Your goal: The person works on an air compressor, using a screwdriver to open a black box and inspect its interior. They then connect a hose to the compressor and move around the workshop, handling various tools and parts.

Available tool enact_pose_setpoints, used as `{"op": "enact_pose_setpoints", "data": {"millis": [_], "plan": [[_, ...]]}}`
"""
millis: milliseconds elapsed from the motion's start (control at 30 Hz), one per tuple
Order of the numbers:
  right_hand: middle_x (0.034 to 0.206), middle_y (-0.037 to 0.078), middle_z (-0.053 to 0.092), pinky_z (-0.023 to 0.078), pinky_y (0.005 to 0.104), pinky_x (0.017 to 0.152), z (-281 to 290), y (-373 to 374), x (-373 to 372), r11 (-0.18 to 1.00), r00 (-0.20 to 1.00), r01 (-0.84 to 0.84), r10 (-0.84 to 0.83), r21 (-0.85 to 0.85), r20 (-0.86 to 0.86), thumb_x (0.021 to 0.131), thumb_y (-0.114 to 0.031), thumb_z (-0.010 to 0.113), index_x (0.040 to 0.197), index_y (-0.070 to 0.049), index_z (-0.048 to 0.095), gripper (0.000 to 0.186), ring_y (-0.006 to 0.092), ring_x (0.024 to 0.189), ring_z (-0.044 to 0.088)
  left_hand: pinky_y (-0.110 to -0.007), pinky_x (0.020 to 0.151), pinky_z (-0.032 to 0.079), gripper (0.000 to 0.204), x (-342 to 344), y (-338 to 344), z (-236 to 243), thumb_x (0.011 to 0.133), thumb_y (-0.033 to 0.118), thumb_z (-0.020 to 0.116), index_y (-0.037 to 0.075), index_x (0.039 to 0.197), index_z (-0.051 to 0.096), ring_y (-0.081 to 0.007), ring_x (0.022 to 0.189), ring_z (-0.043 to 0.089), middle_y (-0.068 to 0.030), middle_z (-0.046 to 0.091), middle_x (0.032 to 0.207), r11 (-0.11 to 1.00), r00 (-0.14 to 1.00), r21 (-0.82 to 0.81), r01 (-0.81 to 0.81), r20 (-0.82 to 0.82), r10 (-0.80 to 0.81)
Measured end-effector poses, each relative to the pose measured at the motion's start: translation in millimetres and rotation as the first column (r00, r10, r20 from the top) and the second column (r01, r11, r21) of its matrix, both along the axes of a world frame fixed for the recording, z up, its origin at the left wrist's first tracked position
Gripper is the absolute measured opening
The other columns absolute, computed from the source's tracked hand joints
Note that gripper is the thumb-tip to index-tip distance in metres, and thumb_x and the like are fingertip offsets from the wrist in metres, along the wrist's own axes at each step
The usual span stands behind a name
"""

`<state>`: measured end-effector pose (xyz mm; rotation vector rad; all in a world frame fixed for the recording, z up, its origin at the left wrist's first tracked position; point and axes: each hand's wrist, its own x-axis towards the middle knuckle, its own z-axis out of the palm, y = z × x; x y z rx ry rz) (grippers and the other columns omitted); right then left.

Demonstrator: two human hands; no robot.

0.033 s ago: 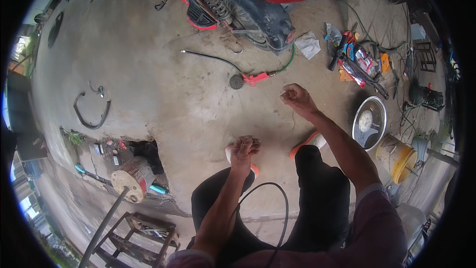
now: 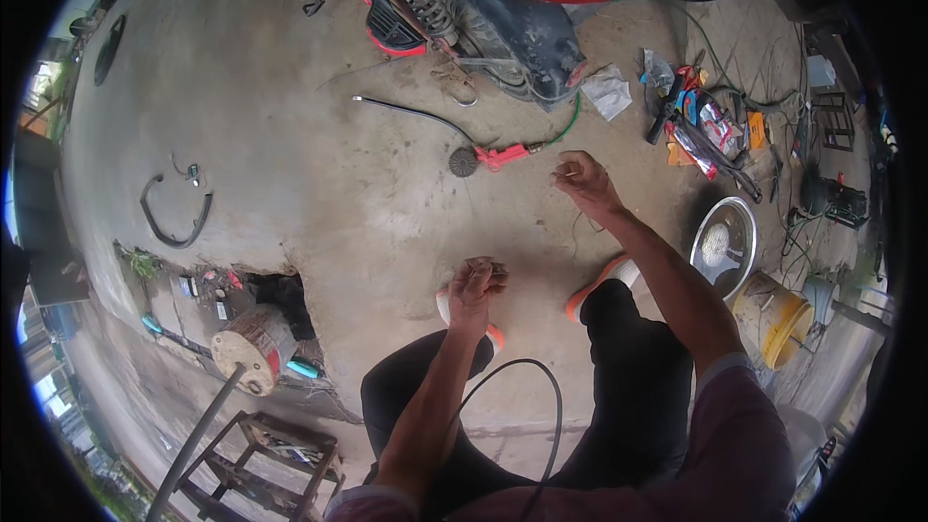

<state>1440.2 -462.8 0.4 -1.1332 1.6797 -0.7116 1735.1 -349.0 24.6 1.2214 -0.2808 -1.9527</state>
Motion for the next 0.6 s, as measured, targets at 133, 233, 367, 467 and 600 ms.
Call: {"op": "enact_pose_setpoints", "data": {"millis": [133,233,367,467,600], "plan": [[0.132,0.012,0.059,0.054,0.0362,0.092,-63,-91,-10,0.988,0.946,-0.021,-0.029,-0.151,-0.322,0.081,-0.025,0.087,0.134,-0.002,0.053,0.068,0.0195,0.111,0.064,-0.03,0.072,0.055,0.017,-31,-89,-76,0.103,0.024,0.062,0.008,0.11,0.065,-0.0159,0.082,0.07,-0.0077,0.071,0.098,0.992,0.995,-0.088,-0.093,0.028,0.096],[0.139,0.012,0.057,0.05,0.035,0.1,-112,-138,-18,0.801,0.958,-0.188,0.023,-0.568,-0.285,0.08,-0.024,0.088,0.138,-0.001,0.051,0.073,0.022,0.115,0.062,-0.029,0.068,0.055,0.019,-59,-140,-123,0.102,0.025,0.063,0.008,0.111,0.065,-0.0143,0.078,0.069,-0.0069,0.07,0.096,0.973,0.986,-0.171,-0.152,0.038,0.161],[0.131,0.009,0.064,0.046,0.0341,0.104,-124,-157,-12,0.824,0.999,-0.024,0.035,-0.567,0.009,0.081,-0.012,0.088,0.135,0.002,0.057,0.064,0.0199,0.113,0.061,-0.03,0.062,0.051,0.017,-90,-206,-167,0.103,0.023,0.062,0.007,0.11,0.064,-0.0159,0.072,0.066,-0.0075,0.069,0.09,0.956,0.987,-0.249,-0.153,0.011,0.16],[0.115,0.009,0.07,0.051,0.0331,0.093,-135,-161,-10,0.769,0.994,0.069,0.003,-0.635,0.112,0.08,-0.014,0.088,0.121,0.003,0.064,0.051,0.0182,0.101,0.064,-0.03,0.059,0.051,0.016,-121,-252,-172,0.102,0.022,0.063,0.007,0.108,0.064,-0.015,0.067,0.063,-0.0061,0.067,0.086,0.932,0.984,-0.316,-0.176,-0.086,0.157],[0.102,0.006,0.074,0.055,0.0318,0.081,-137,-165,8,0.715,0.978,0.201,-0.102,-0.669,0.184,0.079,-0.009,0.086,0.107,0.003,0.07,0.035,0.0151,0.089,0.067,-0.028,0.055,0.052,0.015,-144,-299,-157,0.1,0.021,0.064,0.007,0.107,0.065,-0.0131,0.063,0.064,-0.0053,0.069,0.083,0.933,0.983,-0.316,-0.172,-0.112,0.143]]}}
